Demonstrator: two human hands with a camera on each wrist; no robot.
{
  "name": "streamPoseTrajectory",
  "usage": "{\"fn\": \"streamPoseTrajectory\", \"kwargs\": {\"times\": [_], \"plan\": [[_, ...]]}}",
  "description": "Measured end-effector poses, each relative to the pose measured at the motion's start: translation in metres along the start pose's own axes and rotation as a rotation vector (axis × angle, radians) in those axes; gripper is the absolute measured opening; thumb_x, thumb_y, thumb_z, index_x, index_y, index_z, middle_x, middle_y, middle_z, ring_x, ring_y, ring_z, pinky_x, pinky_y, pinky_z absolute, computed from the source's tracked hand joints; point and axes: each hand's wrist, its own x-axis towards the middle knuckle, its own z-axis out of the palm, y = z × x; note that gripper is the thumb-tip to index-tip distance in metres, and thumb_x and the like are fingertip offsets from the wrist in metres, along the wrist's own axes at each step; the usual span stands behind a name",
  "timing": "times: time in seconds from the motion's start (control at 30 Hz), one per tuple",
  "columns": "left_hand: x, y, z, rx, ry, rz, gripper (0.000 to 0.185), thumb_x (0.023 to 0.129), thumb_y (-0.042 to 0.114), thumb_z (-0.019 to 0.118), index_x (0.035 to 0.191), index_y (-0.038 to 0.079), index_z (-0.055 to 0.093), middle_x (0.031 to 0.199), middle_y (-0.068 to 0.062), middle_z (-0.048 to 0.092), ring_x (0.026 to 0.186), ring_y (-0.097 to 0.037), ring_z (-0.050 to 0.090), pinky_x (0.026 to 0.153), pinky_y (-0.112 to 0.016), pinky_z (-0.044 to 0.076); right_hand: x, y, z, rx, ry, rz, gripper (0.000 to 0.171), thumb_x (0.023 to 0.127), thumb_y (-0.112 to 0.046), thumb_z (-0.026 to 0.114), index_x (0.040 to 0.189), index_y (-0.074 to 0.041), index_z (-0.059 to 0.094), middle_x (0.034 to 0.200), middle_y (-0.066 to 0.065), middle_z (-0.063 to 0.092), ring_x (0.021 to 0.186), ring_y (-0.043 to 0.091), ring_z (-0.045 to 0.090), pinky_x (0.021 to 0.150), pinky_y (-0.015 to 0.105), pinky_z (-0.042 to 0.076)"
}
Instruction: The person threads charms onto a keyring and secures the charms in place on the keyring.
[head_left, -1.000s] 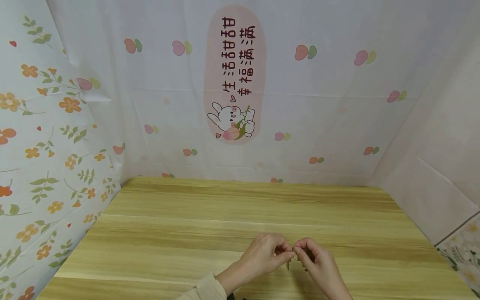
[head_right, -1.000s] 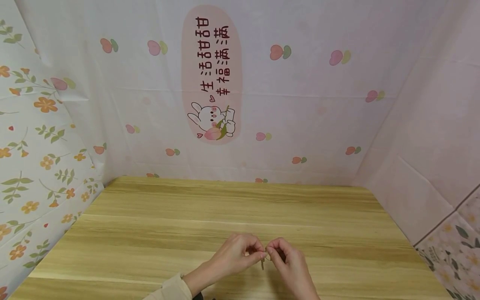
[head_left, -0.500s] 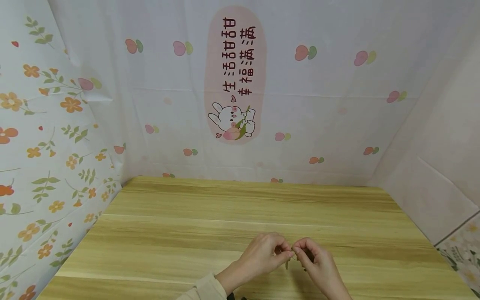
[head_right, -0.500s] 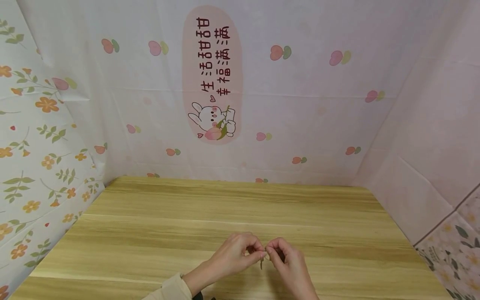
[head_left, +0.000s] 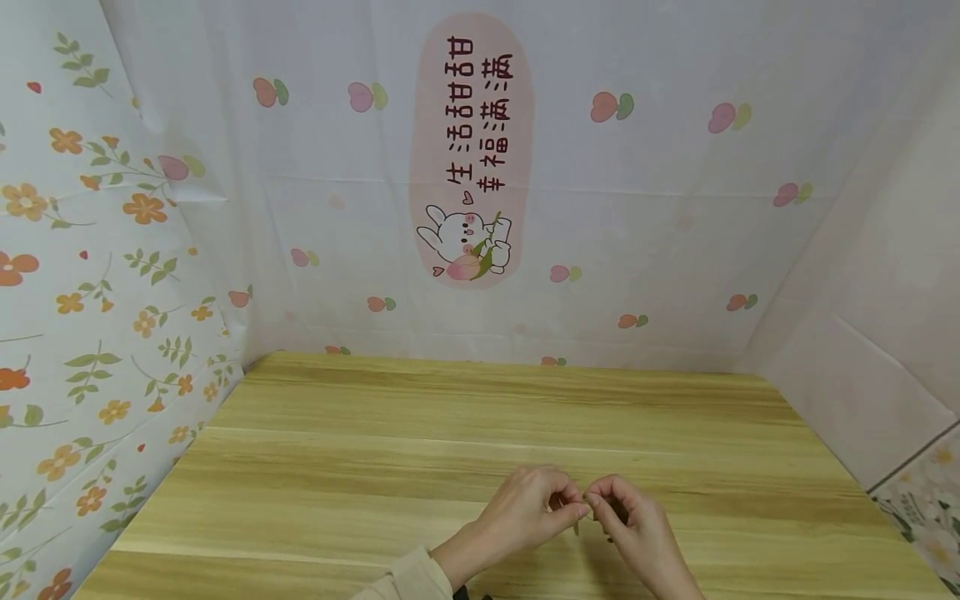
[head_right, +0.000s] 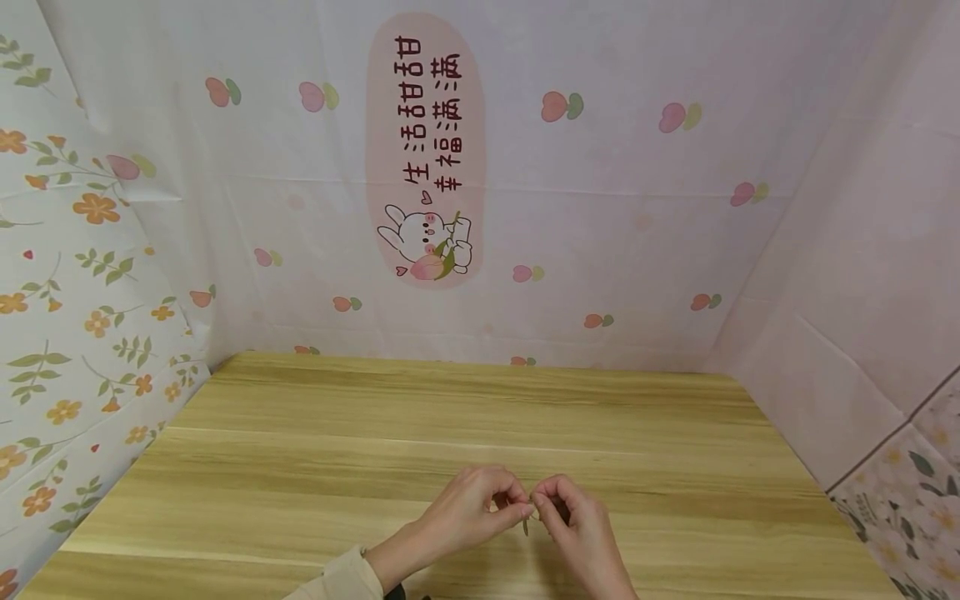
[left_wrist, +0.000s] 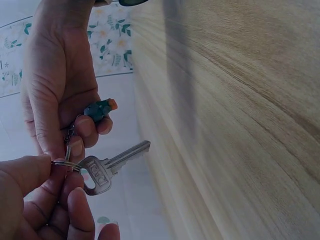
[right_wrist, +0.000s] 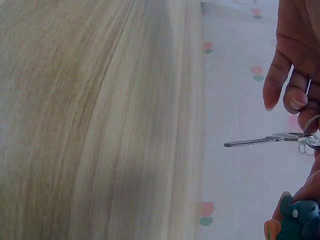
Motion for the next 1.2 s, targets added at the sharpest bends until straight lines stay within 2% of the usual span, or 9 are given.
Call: {"fn": "streamPoseTrajectory", "kwargs": {"times": [0.13,0.43,0.67,0.77,0.97,1.07,1.2], "plan": [[0.0002,-0.0001,0.0004,-0.003,0.004,-0.011,0.014,0.088,0.023,0.067,0.075,0.017,0.068,0.07,0.016,0.057,0.058,0.009,0.041,0.051,-0.009,0.037,-0.0001,-0.0009,-0.0002,0.012,-0.012,-0.035,0.011,0.088,0.002,0.06,0.083,-0.007,0.061,0.066,-0.006,0.052,0.054,0.002,0.044,0.045,0.022,0.039],[-0.0005,-0.0009,0.0009,-0.018,0.012,0.028,0.013,0.088,0.022,0.066,0.077,0.016,0.07,0.074,0.013,0.06,0.063,0.01,0.045,0.055,-0.008,0.039,0.0017,-0.0046,-0.0012,0.008,-0.023,0.064,0.01,0.09,-0.003,0.059,0.084,-0.011,0.061,0.066,-0.007,0.052,0.053,0.002,0.045,0.045,0.022,0.041],[-0.0006,-0.0005,0.0009,-0.023,0.003,0.013,0.015,0.088,0.023,0.066,0.075,0.016,0.068,0.07,0.014,0.06,0.057,0.009,0.041,0.051,-0.009,0.038,-0.0001,-0.0032,-0.0019,0.021,-0.032,-0.042,0.011,0.089,0.0,0.059,0.083,-0.009,0.06,0.066,-0.005,0.053,0.054,0.002,0.045,0.045,0.022,0.04],[-0.0005,-0.0006,0.0011,-0.024,0.003,0.01,0.016,0.089,0.023,0.066,0.075,0.016,0.069,0.071,0.014,0.06,0.057,0.009,0.041,0.051,-0.009,0.038,0.0003,-0.0036,-0.0017,0.027,-0.041,-0.03,0.01,0.09,-0.001,0.059,0.083,-0.009,0.06,0.066,-0.003,0.053,0.054,0.002,0.045,0.045,0.022,0.04],[-0.0006,-0.0025,0.0017,-0.019,0.02,0.061,0.015,0.089,0.022,0.066,0.076,0.015,0.069,0.071,0.013,0.061,0.062,0.01,0.044,0.058,-0.007,0.039,0.0017,-0.0035,-0.0012,0.021,-0.032,0.053,0.01,0.09,-0.003,0.059,0.083,-0.01,0.06,0.066,-0.005,0.052,0.053,0.003,0.045,0.045,0.022,0.041],[-0.0006,-0.003,0.0019,-0.008,0.019,0.06,0.015,0.088,0.022,0.066,0.075,0.017,0.069,0.071,0.014,0.061,0.062,0.01,0.044,0.057,-0.007,0.038,0.0017,-0.0033,-0.0012,0.014,-0.024,0.035,0.011,0.09,-0.002,0.059,0.083,-0.011,0.06,0.065,-0.004,0.052,0.053,0.003,0.044,0.045,0.022,0.04],[-0.0006,-0.003,0.0019,-0.008,-0.003,0.018,0.016,0.089,0.024,0.066,0.074,0.018,0.069,0.07,0.016,0.06,0.06,0.009,0.042,0.054,-0.009,0.038,0.0018,-0.0029,-0.0013,0.016,-0.032,-0.02,0.012,0.089,-0.001,0.06,0.083,-0.011,0.06,0.063,0.001,0.053,0.053,0.002,0.044,0.044,0.022,0.039]]}}
